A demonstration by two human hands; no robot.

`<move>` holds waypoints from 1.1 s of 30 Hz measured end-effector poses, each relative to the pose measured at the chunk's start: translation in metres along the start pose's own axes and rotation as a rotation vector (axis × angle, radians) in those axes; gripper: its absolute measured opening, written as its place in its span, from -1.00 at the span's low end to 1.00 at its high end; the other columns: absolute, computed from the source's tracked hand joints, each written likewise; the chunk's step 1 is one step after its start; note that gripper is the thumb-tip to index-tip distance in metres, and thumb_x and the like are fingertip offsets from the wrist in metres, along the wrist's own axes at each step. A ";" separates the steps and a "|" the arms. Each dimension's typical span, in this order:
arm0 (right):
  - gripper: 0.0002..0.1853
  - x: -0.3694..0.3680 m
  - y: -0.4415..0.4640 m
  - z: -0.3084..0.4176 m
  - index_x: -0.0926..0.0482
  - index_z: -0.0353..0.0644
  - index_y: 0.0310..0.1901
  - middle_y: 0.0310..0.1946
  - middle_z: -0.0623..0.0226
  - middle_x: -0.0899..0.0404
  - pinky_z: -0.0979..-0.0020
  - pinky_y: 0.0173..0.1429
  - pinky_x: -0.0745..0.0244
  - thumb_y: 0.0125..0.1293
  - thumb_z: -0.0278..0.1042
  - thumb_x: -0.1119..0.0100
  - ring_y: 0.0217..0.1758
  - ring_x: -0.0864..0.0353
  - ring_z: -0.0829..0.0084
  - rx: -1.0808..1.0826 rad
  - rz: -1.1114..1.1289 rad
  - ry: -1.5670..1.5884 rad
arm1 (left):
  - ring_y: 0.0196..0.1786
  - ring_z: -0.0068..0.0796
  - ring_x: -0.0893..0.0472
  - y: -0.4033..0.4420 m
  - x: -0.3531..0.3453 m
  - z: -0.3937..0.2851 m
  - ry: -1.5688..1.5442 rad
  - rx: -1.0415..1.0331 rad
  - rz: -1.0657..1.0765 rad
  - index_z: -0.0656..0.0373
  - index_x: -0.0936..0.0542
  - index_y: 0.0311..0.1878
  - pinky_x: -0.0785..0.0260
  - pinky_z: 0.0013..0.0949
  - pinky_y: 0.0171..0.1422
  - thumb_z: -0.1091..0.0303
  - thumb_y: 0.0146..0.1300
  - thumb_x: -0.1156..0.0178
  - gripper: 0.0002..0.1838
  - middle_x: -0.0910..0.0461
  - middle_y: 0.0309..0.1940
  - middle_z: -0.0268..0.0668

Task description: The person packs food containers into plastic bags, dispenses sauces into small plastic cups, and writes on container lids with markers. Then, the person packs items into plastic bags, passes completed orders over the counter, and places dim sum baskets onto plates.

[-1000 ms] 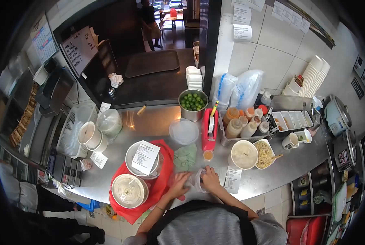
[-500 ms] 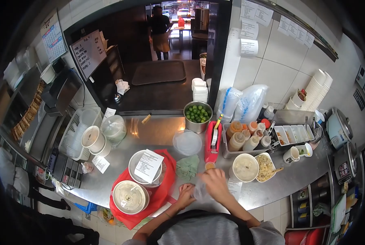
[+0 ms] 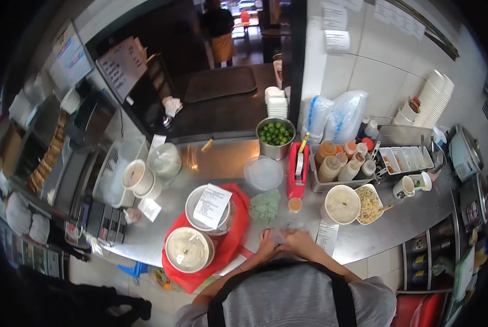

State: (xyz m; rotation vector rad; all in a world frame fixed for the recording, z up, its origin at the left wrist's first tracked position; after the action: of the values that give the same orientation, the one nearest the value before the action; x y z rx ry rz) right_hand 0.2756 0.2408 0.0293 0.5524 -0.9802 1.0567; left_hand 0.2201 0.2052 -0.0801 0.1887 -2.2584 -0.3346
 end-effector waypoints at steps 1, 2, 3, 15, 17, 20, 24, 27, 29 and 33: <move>-0.68 -0.027 0.001 -0.014 -0.57 -0.18 -0.25 -0.15 0.20 -0.58 0.12 -0.02 -0.44 0.19 -0.07 -0.13 -0.23 -0.62 0.25 -0.007 0.100 -0.028 | 0.10 -0.04 -0.29 -0.005 -0.012 0.012 -0.080 0.013 0.030 0.18 -0.44 0.01 0.01 -0.02 0.22 0.07 0.07 -0.21 -0.50 -0.37 -0.02 -0.09; -0.70 -0.018 0.000 -0.002 -0.57 -0.20 -0.25 -0.16 0.17 -0.58 0.16 -0.15 -0.48 0.19 -0.11 -0.13 -0.23 -0.62 0.21 0.036 0.037 -0.018 | 0.10 -0.03 -0.31 -0.012 -0.032 0.029 -0.173 0.025 0.054 0.18 -0.44 0.02 0.00 -0.01 0.21 0.06 0.06 -0.21 -0.48 -0.39 -0.03 -0.07; -0.72 -0.008 0.004 0.010 -0.56 -0.22 -0.25 -0.16 0.15 -0.58 0.20 -0.28 -0.51 0.19 -0.15 -0.13 -0.23 -0.61 0.17 0.082 -0.018 -0.021 | 0.09 -0.02 -0.33 -0.014 -0.054 0.044 -0.271 0.036 0.069 0.18 -0.43 0.04 -0.01 0.00 0.21 0.06 0.06 -0.22 -0.47 -0.42 -0.05 -0.05; -0.41 0.000 -0.021 -0.088 -0.36 -0.11 0.18 0.16 0.10 -0.33 0.27 0.23 -0.22 0.03 -0.47 -0.20 0.25 -0.29 0.17 0.154 -0.051 0.318 | 0.07 -0.10 -0.35 0.013 0.020 -0.007 -0.045 -0.022 0.021 0.04 -0.49 0.08 -0.01 -0.08 0.21 -0.32 -0.25 -0.31 -0.16 -0.46 -0.07 -0.10; -0.37 -0.028 -0.010 -0.065 -0.36 -0.10 0.18 0.22 0.12 -0.27 0.21 0.35 -0.04 -0.04 -0.36 -0.22 0.36 -0.14 0.11 0.195 -0.148 0.318 | 0.12 -0.16 -0.35 0.024 0.013 -0.015 -0.152 -0.040 0.050 0.06 -0.50 0.03 -0.06 -0.12 0.22 -0.19 -0.17 -0.33 -0.28 -0.46 -0.04 -0.16; -0.49 -0.031 0.013 -0.030 -0.42 -0.17 0.08 0.21 0.13 -0.29 0.16 0.37 0.05 0.02 -0.30 -0.15 0.37 -0.10 0.10 0.225 -0.190 0.262 | 0.13 -0.18 -0.35 0.011 -0.051 0.025 -0.092 0.071 0.152 0.09 -0.51 0.00 -0.11 -0.18 0.20 -0.03 -0.05 -0.29 -0.44 -0.47 -0.04 -0.18; -0.67 -0.060 0.028 -0.035 -0.49 -0.23 -0.09 0.11 0.12 -0.38 0.21 0.32 -0.03 0.10 -0.33 -0.06 0.31 -0.20 0.12 0.247 -0.258 0.295 | 0.03 -0.24 -0.41 0.005 -0.030 0.015 -0.226 0.018 -0.202 0.13 -0.51 -0.07 -0.13 -0.16 0.20 0.19 0.10 -0.17 -0.65 -0.48 -0.11 -0.15; -0.68 -0.114 0.033 -0.068 -0.49 -0.23 -0.09 0.01 0.12 -0.43 0.26 0.23 -0.15 0.11 -0.35 -0.01 0.17 -0.36 0.16 -0.049 -0.023 0.614 | 0.06 -0.22 -0.41 0.009 -0.032 0.030 -0.230 0.005 -0.130 0.11 -0.50 -0.10 -0.15 -0.15 0.19 0.20 0.05 -0.18 -0.66 -0.48 -0.13 -0.15; -0.71 -0.094 0.035 -0.046 -0.50 -0.22 -0.12 -0.04 0.12 -0.44 0.27 0.16 -0.22 0.10 -0.37 -0.01 0.06 -0.42 0.17 0.000 0.073 0.721 | 0.08 -0.21 -0.41 0.005 -0.043 0.035 -0.252 0.011 -0.077 0.10 -0.50 -0.12 -0.17 -0.14 0.18 0.20 0.02 -0.18 -0.66 -0.48 -0.15 -0.14; -0.81 -0.021 0.030 -0.001 -0.52 -0.20 -0.22 -0.15 0.18 -0.49 0.27 0.00 -0.34 0.14 -0.43 0.04 -0.07 -0.47 0.21 0.315 -0.160 0.547 | 0.01 -0.24 -0.43 -0.005 -0.057 0.021 -0.293 0.024 -0.139 0.06 -0.51 -0.22 -0.19 -0.17 0.13 0.17 -0.05 -0.19 -0.70 -0.48 -0.23 -0.18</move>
State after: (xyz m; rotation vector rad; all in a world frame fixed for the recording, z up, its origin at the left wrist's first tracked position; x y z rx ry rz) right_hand 0.2461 0.2444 0.0083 0.5450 -0.2872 1.1412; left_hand 0.2411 0.2180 -0.1356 0.3279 -2.5459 -0.4321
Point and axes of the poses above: each hand's wrist, its own y-axis towards the middle knuckle, its own x-axis out of the back of the hand, z = x × y, the point moved 8 cm from there along y, towards the middle knuckle
